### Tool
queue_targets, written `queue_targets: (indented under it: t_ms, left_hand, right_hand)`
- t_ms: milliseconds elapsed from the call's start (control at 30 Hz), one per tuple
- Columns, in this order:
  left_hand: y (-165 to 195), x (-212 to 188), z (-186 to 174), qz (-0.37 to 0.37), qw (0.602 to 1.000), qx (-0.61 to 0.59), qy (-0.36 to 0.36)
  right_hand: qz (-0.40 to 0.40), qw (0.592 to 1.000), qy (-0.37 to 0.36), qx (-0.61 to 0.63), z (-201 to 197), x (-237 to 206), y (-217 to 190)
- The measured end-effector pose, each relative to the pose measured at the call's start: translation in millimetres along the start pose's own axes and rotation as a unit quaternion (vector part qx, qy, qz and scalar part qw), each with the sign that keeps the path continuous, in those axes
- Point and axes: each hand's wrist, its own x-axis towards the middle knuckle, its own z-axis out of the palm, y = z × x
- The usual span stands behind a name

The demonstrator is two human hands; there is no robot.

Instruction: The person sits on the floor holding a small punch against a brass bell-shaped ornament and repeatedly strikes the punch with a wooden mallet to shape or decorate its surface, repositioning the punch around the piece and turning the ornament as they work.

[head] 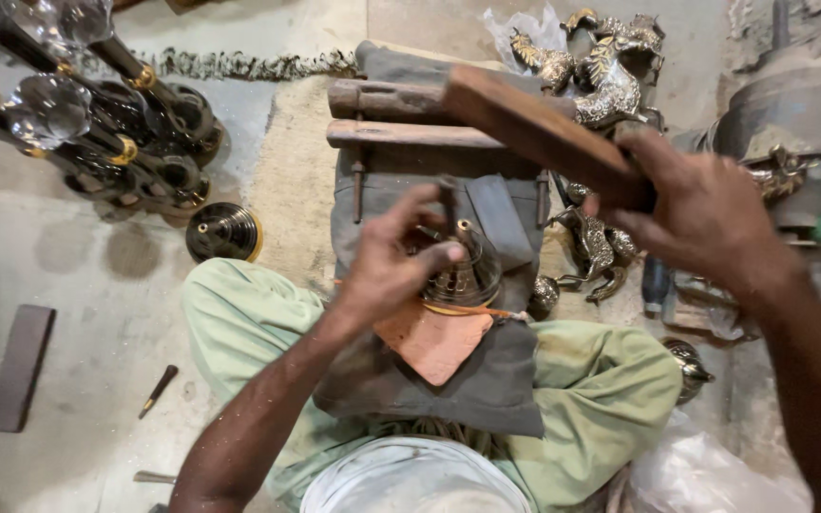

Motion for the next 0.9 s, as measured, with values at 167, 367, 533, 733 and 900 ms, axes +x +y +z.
queue_targets:
  t_ms: [167,367,533,733,900]
  left_hand:
    - [20.6,-0.8,39.3,0.133,0.959,0.249,-0.026]
    - [27.7,-0.5,58.6,0.136,0.924,0.356,-0.025]
    - [31.5,0.3,65.7,0.118,0.909,0.397,-0.036]
    - [32.4,2.7,67.1,0.115,0.913,0.391,-0.032]
    - [33.5,4.9,64.5,0.13,0.925,0.355,-0.039]
  right_hand:
    - [-0.065,0.969,0.099,0.218,56.0,-36.7,38.4]
    - [-0.101,0.956,0.177,0.209,91.7,-53.4,61.4]
    - [-0.093,0.921,0.137,0.354,95.8,-51.9,76.1]
    - [-0.063,0.967,0.115,0.217,87.7,-57.3,96.5]
    - [-0.062,0.975,0.136,0.162,82.5,-62.2,96.5]
